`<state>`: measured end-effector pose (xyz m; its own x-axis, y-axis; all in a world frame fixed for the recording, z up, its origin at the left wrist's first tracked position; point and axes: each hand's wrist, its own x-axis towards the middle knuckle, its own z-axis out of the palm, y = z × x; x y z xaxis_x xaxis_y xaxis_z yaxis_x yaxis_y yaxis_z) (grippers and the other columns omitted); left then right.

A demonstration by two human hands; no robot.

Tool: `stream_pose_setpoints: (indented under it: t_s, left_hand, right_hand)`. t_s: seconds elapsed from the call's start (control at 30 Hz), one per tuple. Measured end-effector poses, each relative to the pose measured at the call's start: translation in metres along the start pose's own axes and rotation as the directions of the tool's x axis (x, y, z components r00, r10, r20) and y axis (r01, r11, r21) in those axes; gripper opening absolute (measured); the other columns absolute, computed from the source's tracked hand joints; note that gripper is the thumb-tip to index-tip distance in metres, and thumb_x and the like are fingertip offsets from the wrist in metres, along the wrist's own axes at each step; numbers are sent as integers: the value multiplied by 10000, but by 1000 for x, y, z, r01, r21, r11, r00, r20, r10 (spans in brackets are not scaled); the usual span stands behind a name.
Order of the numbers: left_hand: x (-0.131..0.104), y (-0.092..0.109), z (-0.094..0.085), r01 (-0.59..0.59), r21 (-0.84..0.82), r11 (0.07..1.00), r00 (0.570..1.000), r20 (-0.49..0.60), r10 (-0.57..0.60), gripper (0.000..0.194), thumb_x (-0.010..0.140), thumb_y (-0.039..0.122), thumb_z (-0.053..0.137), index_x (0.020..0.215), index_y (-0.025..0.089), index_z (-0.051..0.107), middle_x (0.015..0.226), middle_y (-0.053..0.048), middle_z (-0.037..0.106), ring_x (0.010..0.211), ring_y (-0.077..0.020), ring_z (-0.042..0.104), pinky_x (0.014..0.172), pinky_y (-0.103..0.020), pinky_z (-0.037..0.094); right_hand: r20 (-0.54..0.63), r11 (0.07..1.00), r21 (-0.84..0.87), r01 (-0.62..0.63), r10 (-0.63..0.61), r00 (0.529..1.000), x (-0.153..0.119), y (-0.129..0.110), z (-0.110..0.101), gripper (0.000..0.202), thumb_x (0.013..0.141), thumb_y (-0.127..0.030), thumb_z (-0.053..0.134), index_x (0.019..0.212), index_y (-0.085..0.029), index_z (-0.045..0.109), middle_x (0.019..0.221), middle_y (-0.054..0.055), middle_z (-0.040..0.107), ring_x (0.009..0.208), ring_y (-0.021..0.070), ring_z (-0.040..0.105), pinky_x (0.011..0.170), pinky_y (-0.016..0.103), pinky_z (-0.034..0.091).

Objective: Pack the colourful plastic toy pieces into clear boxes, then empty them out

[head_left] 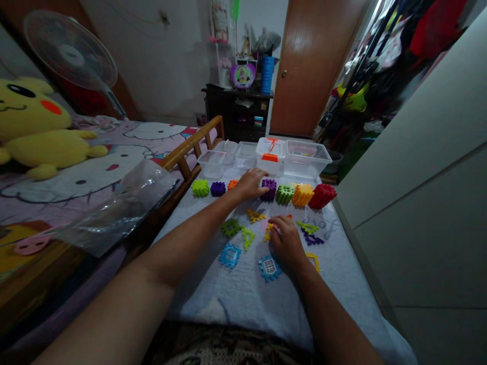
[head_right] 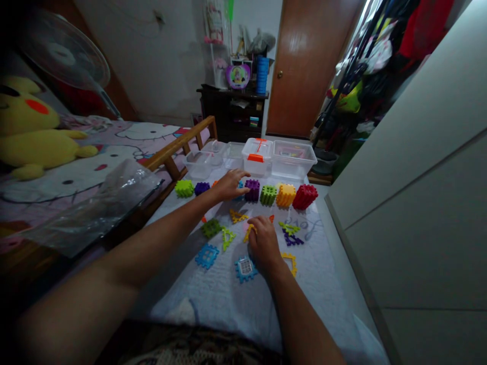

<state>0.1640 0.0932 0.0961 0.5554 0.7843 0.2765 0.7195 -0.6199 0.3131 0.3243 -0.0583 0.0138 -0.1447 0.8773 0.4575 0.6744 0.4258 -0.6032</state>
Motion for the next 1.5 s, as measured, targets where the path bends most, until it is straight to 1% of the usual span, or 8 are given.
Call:
stream_pose_setpoints:
  t_s: [0.1,0.27,0.4,0.5,0.67,0.93,1.3,1.5]
  left_hand:
    - [-37,-5,-13,-46,-31,998,998,-51,44,410,839,287,679,1228,178,609,1299,-110,633,1250,-272,546,1111,-428,387]
    - [-118,-19,-24,-8,-46,999,1000,26,9,337,885,292,621,1210,199,620,1302,-114,624,1253,-268,532,1114,-454,385]
    - [-170,-32,-15,68,-13,998,995,70,-67,312,900,276,564,1191,190,640,1311,-131,609,1261,-284,521,1118,-479,382]
    - [-189,-40,-4,164,18,986,985,55,-165,377,884,280,565,1236,155,622,1403,-168,542,1337,-317,455,1153,-502,344]
    - [-192,-43,8,329,-13,944,944,43,-328,470,887,266,513,1337,135,545,1407,-178,542,1338,-316,461,1151,-512,359]
    - [-188,-28,6,218,-72,973,974,83,-212,375,840,286,610,1203,192,632,1369,-130,568,1322,-305,464,1145,-481,366]
    - [-174,-10,10,298,176,938,942,101,-319,410,765,499,714,1050,208,661,1096,-120,628,1045,-331,538,928,-455,455]
    - [-167,3,11,360,182,915,915,125,-384,350,764,392,694,1037,184,625,1094,-135,628,1042,-332,554,906,-440,453]
  right_hand:
    - [-110,996,17,-92,94,990,2,1,-7,327,817,-62,441,1002,-184,681,1009,106,668,1001,253,596,925,410,473]
    - [-227,983,30,-179,181,957,5,10,-17,347,815,-84,422,1015,-200,681,1012,102,656,1011,260,592,928,426,474]
    - [-131,981,-70,-178,168,977,5,18,-15,290,827,-104,457,988,-186,683,989,107,671,969,263,598,905,423,474]
    - [-53,970,-203,-135,127,991,2,23,-6,253,837,-115,503,1001,-168,687,1066,142,670,1012,290,571,941,458,445]
    - [-22,953,-296,-64,61,998,-2,26,3,279,845,-103,526,1076,-154,675,1154,174,648,1076,307,536,986,490,406]
    - [60,995,-90,-29,35,998,2,7,-3,255,873,-110,480,1026,-171,675,1046,121,678,1008,252,605,936,395,475]
    - [80,998,-66,-17,22,997,0,3,2,234,887,-122,487,989,-169,692,997,118,674,959,247,617,890,379,490]
    - [92,997,-71,-9,16,996,1,3,1,229,890,-129,482,971,-159,694,994,127,673,950,251,619,884,383,492]
